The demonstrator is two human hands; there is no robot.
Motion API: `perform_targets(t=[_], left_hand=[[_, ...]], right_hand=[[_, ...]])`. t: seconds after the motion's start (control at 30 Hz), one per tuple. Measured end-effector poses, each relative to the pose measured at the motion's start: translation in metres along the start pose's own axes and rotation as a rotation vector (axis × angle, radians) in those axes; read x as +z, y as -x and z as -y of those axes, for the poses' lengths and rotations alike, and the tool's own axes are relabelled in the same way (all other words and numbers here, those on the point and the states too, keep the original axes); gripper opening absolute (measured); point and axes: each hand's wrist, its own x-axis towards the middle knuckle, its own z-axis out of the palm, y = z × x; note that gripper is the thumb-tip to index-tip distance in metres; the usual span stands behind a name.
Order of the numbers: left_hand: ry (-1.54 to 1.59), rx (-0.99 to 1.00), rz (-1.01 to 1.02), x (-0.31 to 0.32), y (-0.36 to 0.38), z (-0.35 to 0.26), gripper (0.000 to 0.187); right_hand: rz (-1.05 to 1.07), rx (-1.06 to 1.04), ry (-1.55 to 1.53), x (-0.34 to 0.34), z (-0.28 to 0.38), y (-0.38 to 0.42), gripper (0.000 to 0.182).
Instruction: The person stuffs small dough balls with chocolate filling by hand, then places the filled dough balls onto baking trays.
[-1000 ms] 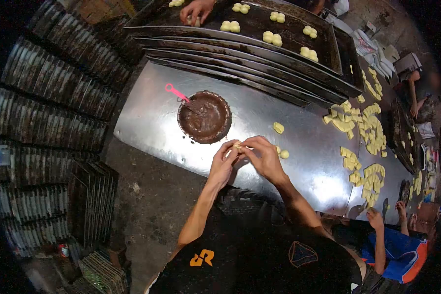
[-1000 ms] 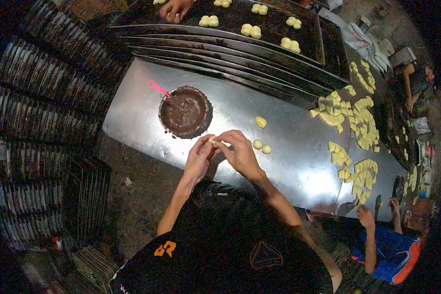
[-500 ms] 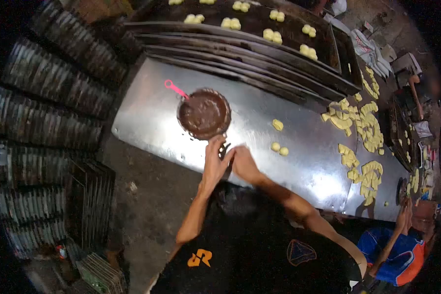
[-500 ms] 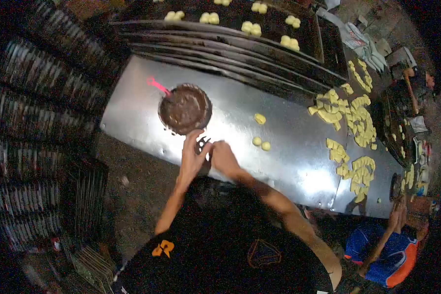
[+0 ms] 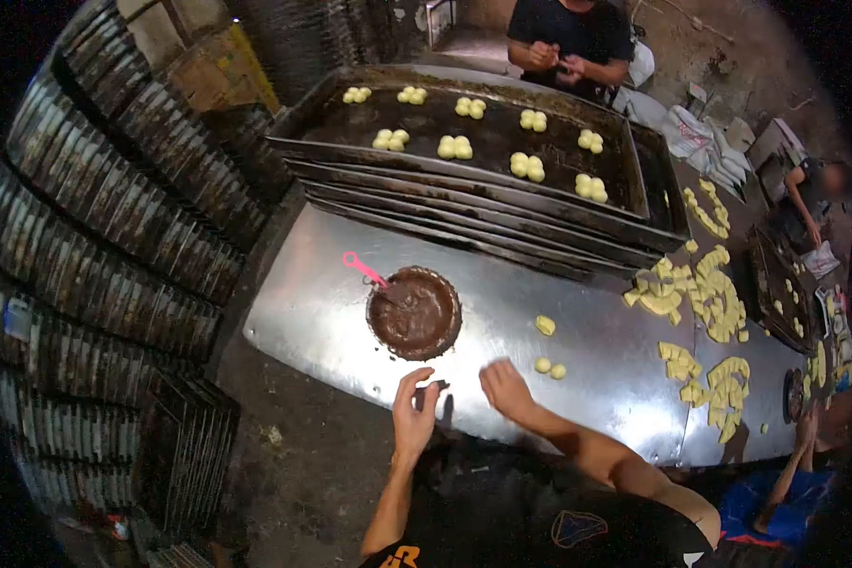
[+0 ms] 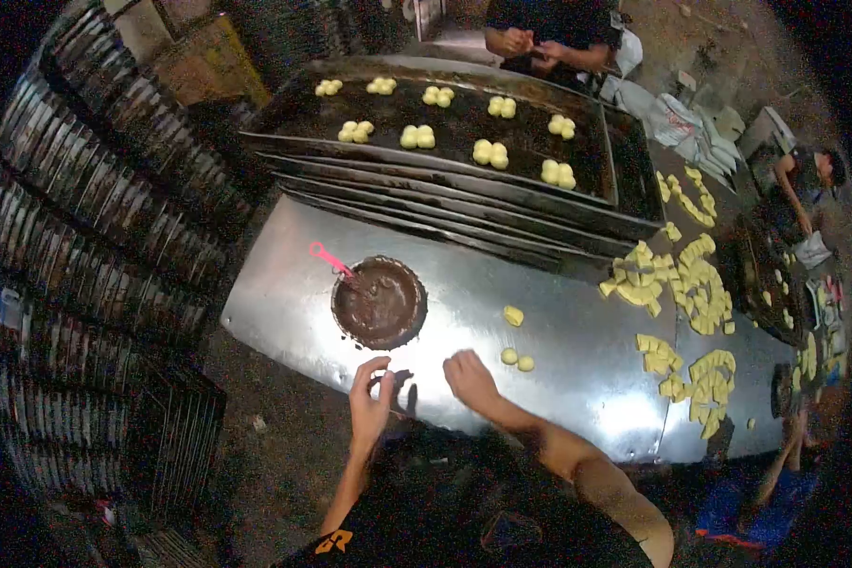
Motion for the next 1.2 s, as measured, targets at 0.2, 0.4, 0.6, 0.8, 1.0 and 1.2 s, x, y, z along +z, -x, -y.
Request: perform_targets(t=[0.2, 0.4, 0.6, 0.8, 1.0, 1.2], left_hand=[[0.018, 0.044, 0.080, 0.007, -0.009, -0.012, 0.022], [0.030, 0.062, 0.168, 0.024, -0.018, -0.011, 0.020], [-0.022, 0.124, 0.347, 0.054, -0.032, -0.014, 0.020], [-0.024, 0.059, 0.468, 0.142, -0.062, 0.059, 0.028], [-0.582, 0.320, 0.233, 0.242, -0.075, 0.056, 0.045], [-0.013, 0.248, 0.532, 0.219, -0.080, 0.026, 0.034]], right_hand=[[-0.116, 0.089, 0.029, 0.005, 0.038, -0.004, 0.012], [-0.151, 0.248, 0.124, -0.003, 0.013, -0.016, 0.012], [-0.273, 0.514, -0.349, -0.047, 0.052, 0.033, 0.031], [-0.381, 0.874, -0.289, -0.071, 0.001, 0.080, 0.037], [-0.275, 0.889, -0.045, -0.106, -0.002, 0.060, 0.038], [-0.515, 1.026, -0.823, -0.125, -0.051, 0.035, 0.033]])
